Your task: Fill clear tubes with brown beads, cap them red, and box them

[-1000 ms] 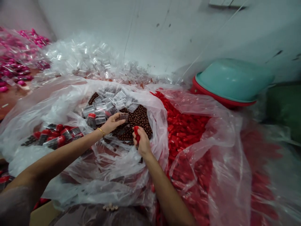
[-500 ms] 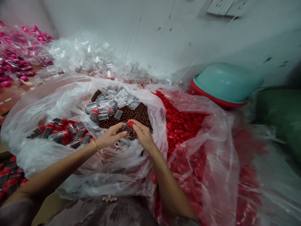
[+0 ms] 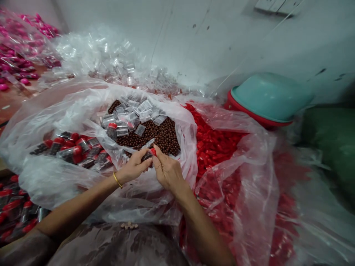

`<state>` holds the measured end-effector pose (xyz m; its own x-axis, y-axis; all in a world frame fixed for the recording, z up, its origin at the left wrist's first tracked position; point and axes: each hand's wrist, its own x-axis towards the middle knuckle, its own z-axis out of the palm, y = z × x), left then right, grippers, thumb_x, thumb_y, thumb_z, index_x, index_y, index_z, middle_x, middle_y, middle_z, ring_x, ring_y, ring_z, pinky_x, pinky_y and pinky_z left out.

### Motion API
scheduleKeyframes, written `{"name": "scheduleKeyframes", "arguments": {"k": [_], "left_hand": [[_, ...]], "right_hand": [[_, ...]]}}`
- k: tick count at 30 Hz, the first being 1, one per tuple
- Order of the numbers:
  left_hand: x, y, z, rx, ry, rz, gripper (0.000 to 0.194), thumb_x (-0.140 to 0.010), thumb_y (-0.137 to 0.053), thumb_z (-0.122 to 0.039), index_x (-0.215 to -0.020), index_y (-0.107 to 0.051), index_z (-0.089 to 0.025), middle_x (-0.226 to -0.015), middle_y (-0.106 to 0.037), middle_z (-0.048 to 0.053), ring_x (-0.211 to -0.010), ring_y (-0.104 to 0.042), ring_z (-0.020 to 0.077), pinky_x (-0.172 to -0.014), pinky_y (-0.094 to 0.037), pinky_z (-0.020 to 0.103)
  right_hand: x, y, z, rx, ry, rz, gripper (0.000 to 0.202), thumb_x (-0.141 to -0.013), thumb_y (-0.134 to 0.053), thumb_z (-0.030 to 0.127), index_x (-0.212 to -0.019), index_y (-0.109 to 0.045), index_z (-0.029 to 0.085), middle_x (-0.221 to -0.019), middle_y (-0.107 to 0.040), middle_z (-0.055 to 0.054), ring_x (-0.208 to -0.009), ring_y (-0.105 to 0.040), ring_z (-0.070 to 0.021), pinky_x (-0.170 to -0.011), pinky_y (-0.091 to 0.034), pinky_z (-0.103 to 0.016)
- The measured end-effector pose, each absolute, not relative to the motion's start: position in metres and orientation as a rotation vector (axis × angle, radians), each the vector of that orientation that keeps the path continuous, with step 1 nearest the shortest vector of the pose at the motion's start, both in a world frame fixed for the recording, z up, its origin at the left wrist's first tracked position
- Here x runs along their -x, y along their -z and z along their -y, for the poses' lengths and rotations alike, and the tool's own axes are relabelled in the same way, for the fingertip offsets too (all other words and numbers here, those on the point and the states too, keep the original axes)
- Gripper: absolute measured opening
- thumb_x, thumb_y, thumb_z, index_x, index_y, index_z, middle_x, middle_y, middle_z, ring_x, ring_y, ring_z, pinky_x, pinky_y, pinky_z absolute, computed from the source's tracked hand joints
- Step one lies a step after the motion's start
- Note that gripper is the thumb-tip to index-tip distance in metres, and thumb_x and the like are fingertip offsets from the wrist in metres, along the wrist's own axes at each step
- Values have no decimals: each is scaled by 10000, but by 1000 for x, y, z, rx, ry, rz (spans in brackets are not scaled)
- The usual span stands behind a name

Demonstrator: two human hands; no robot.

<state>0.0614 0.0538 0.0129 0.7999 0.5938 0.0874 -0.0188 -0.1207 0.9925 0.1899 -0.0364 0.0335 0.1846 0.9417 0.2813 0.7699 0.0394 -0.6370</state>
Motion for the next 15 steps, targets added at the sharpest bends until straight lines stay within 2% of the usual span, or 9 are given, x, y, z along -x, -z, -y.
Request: {"name": "scheduleKeyframes", "arguments": {"k": [4,6,9,12,15], "left_hand": [[-58,-12,-54,-1773,-521,-452,307,-784,-573,-422,-896,-534,-138,-756,-532,5,-681,-458,116,-624,-370,223],[-55,-18,-56,-1866,-439,-391,302,-758,-612,-412,-871,-550,-138,-750,-528,-4,-681,-444,114,-619,-356,218],[-53,-26,-56,-1955,-314,-312,239,-788,-574,-377,-815,-549,-142,-686,-494,-22,-625,-402,98,-585,-326,208],[-53,-26,-51,-2013,-245,-285,208,-800,-547,-351,-762,-530,-147,-659,-481,-25,-599,-393,96,-570,-311,210],[-55,-20,-46,-2052,-215,-244,209,-812,-526,-336,-719,-512,-150,-652,-500,-16,-594,-418,102,-567,-308,217]], "right_hand": [[-202,-41,39,1765,-474,1584,465,-918,-337,440,-1185,-620,186,-919,-704,-83,-801,-651,-204,-746,-507,-344],[-206,-45,37,1725,-526,1420,500,-905,-328,521,-1014,-703,208,-744,-677,-51,-680,-620,-174,-639,-491,-305],[-201,-47,28,1616,-581,1029,587,-851,-332,641,-792,-716,200,-578,-567,-28,-541,-526,-138,-516,-432,-264],[-188,-42,17,1459,-817,821,656,-831,-257,694,-820,-694,205,-623,-562,-28,-548,-509,-130,-523,-439,-259],[-179,-33,11,1378,-1054,932,702,-862,-139,672,-1110,-634,240,-914,-651,-45,-846,-601,-168,-776,-487,-315]]}}
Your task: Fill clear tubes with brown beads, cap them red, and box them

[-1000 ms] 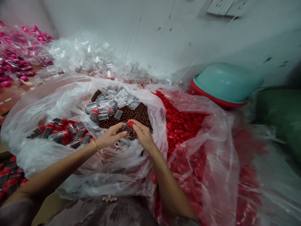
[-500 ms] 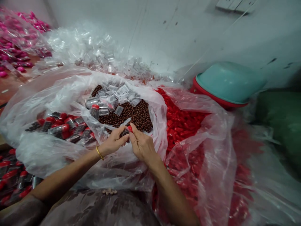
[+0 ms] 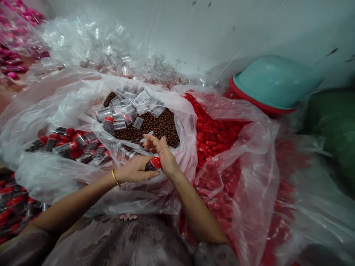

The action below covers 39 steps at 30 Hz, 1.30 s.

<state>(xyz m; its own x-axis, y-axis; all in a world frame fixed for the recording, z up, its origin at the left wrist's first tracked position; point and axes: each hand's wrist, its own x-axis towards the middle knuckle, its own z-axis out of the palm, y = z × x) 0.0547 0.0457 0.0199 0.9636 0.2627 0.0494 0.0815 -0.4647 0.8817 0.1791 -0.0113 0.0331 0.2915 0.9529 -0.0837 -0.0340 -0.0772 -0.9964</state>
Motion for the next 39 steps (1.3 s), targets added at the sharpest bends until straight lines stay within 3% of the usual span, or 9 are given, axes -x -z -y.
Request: {"name": "scheduleKeyframes", "arguments": {"k": [6,10,13,17,21,24,28,31,39], "left_hand": [[-55,-24,-36,-2180,-110,-323,247,-830,-497,-366,-725,-563,-152,-673,-591,48,-581,-493,144,-554,-326,245],[-56,-17,-29,-2251,-125,-426,215,-813,-495,-319,-774,-618,-147,-715,-636,100,-641,-559,189,-595,-370,266],[-54,-9,-28,-2288,-104,-441,233,-831,-466,-345,-815,-607,-160,-771,-649,102,-681,-579,193,-630,-387,271],[-29,-17,-41,-2347,-130,-488,269,-848,-438,-439,-818,-539,-192,-738,-627,51,-651,-562,169,-606,-373,261],[42,-25,-80,-2461,-272,-903,266,-841,-408,-475,-871,-514,-233,-674,-586,-2,-594,-530,159,-569,-351,263],[103,-22,-117,-2657,-318,-1445,325,-844,-349,-523,-918,-513,-252,-614,-529,-18,-590,-505,170,-574,-323,271],[136,-30,-142,-2832,-260,-1503,402,-841,-363,-558,-983,-517,-215,-828,-601,21,-799,-552,216,-696,-415,338],[110,-47,-141,-2959,-450,-1353,433,-843,-441,-508,-1088,-518,-160,-1086,-577,115,-1002,-535,263,-826,-444,378],[-4,-40,-150,-3005,-15,-1140,210,-879,-398,-200,-965,-573,-123,-989,-584,125,-930,-559,246,-713,-452,326]], "right_hand": [[-182,-28,21,1479,-1007,1399,657,-907,-109,606,-1413,-343,259,-1411,-428,-30,-1313,-361,-170,-1128,-207,-397],[-180,-31,27,1700,-752,1642,566,-938,-157,521,-1420,-325,278,-1463,-350,-23,-1371,-252,-200,-1139,-76,-489],[-172,-27,26,1651,-771,1655,609,-926,-155,549,-1416,-342,240,-1463,-351,-46,-1366,-267,-203,-1140,-125,-467],[-180,-28,26,1456,-721,1415,704,-919,32,522,-1358,-431,226,-1372,-480,-38,-1273,-422,-155,-1046,-358,-352],[-243,-35,46,1960,-59,1337,432,-874,-393,464,-1075,-653,184,-1088,-659,-97,-1053,-566,-233,-964,-395,-395],[-297,-32,69,2471,280,1391,375,-805,-481,341,-1079,-648,148,-1088,-649,-132,-1007,-558,-291,-907,-389,-451],[-328,-18,78,2825,308,1384,411,-781,-522,432,-1021,-649,123,-1124,-610,-163,-987,-539,-339,-811,-408,-464],[-328,-11,71,2793,238,1269,340,-772,-531,414,-926,-645,133,-995,-635,-156,-934,-553,-311,-788,-411,-434],[-306,-18,62,1927,66,602,344,-704,-555,488,-902,-493,214,-691,-561,-16,-495,-520,-136,-543,-428,-310]]}}
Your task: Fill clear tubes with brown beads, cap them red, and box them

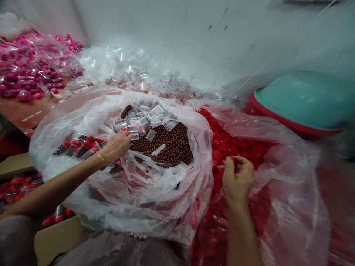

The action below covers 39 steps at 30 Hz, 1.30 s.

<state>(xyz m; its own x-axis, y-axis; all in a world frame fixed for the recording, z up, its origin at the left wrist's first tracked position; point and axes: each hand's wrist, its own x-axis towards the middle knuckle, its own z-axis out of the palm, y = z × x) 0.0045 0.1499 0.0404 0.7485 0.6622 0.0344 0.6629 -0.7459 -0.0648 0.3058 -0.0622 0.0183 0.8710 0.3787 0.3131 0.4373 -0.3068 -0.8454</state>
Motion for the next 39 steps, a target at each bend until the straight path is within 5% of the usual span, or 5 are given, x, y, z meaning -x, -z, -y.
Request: {"name": "scheduleKeyframes", "arguments": {"k": [10,14,19,31,39], "left_hand": [[-75,-21,-161,2971,57,1077,302,-874,-348,-119,-1082,-567,-129,-1003,-571,141,-856,-572,224,-675,-416,321],[-81,-18,-188,3005,165,432,322,-853,-406,-115,-1106,-575,-221,-1249,-502,109,-1011,-518,231,-793,-383,357],[-80,-14,-207,2963,86,42,241,-855,-421,-150,-1009,-606,-142,-896,-635,116,-866,-555,221,-767,-366,347],[-90,-14,-191,3392,-690,2063,315,-841,-395,-299,-678,-589,-114,-633,-655,80,-469,-543,127,-498,-437,233],[-113,-1,-183,3447,-296,2385,258,-839,-515,-284,-662,-564,-103,-529,-587,37,-387,-526,120,-452,-485,253]], "right_hand": [[-247,12,40,1645,-379,761,303,-787,-536,479,-890,-562,195,-668,-520,35,-461,-419,-75,-422,-328,-213],[-245,35,31,1681,-327,819,304,-811,-505,480,-884,-580,194,-665,-544,17,-558,-480,-110,-488,-374,-223],[-250,45,33,1679,-337,838,306,-828,-492,469,-909,-593,191,-679,-560,10,-603,-504,-119,-532,-397,-229],[-250,44,33,1667,-372,839,286,-834,-491,443,-936,-595,196,-706,-571,6,-595,-505,-114,-511,-394,-222],[-250,41,33,1655,-381,836,286,-833,-495,438,-939,-598,193,-687,-562,7,-588,-504,-114,-506,-397,-224]]}}
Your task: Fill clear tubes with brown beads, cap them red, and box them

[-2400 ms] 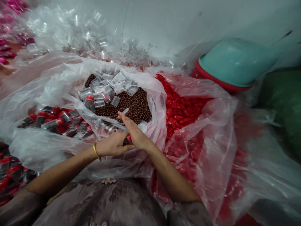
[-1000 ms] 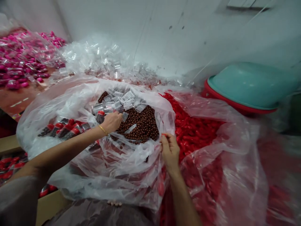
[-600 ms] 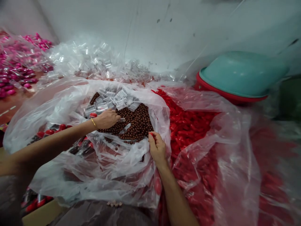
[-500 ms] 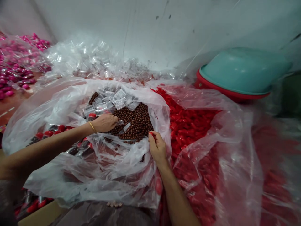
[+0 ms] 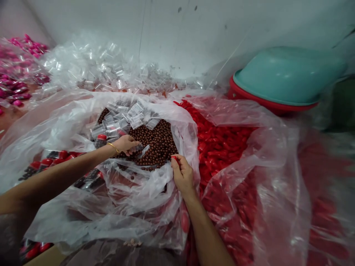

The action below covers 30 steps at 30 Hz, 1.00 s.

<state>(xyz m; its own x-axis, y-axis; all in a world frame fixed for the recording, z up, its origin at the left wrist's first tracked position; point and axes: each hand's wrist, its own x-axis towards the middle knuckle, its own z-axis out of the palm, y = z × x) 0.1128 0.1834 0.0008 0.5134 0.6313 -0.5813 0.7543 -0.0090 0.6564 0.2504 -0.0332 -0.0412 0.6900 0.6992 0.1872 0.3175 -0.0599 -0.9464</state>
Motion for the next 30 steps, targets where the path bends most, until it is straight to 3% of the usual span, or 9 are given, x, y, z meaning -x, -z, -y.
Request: {"name": "scheduleKeyframes", "arguments": {"k": [4,8,13,17,21,30], "left_hand": [[-132,9,-186,-1583,-111,-1278,164,-842,-515,-239,-830,-573,-86,-516,-561,24,-409,-546,149,-484,-505,292],[-157,17,-184,-1495,-274,-1246,203,-852,-499,-217,-1021,-500,-105,-629,-583,14,-448,-536,111,-517,-503,267],[-158,16,-173,-1331,-437,-1038,144,-788,-534,-106,-927,-497,-118,-799,-600,22,-566,-537,57,-601,-493,213],[-142,18,-167,-1198,-580,-847,335,-650,-654,-101,-954,-515,-129,-856,-616,9,-701,-561,65,-707,-472,205],[-127,17,-164,-1074,-627,-576,453,-489,-788,-207,-878,-570,-128,-808,-630,-8,-726,-564,95,-773,-442,255],[-94,2,-161,-1227,-612,-496,434,-474,-814,-227,-803,-547,-131,-768,-610,-21,-718,-551,87,-763,-412,243]], "right_hand": [[-252,44,34,1652,-412,823,290,-831,-505,439,-948,-601,193,-681,-562,7,-584,-506,-112,-507,-401,-223],[-252,42,33,1669,-411,807,291,-825,-507,449,-940,-603,199,-689,-570,2,-597,-517,-119,-508,-408,-227],[-251,38,33,1693,-387,824,292,-829,-490,454,-931,-600,204,-687,-574,1,-598,-521,-124,-506,-410,-230],[-251,38,32,1688,-369,821,289,-825,-491,457,-914,-600,205,-675,-569,4,-591,-516,-123,-503,-404,-228],[-249,37,31,1665,-404,782,304,-803,-509,484,-890,-606,210,-660,-548,19,-545,-480,-109,-470,-374,-221],[-239,6,28,1514,-707,641,404,-766,-501,508,-951,-613,167,-595,-461,47,-393,-283,-54,-345,-192,-213]]}}
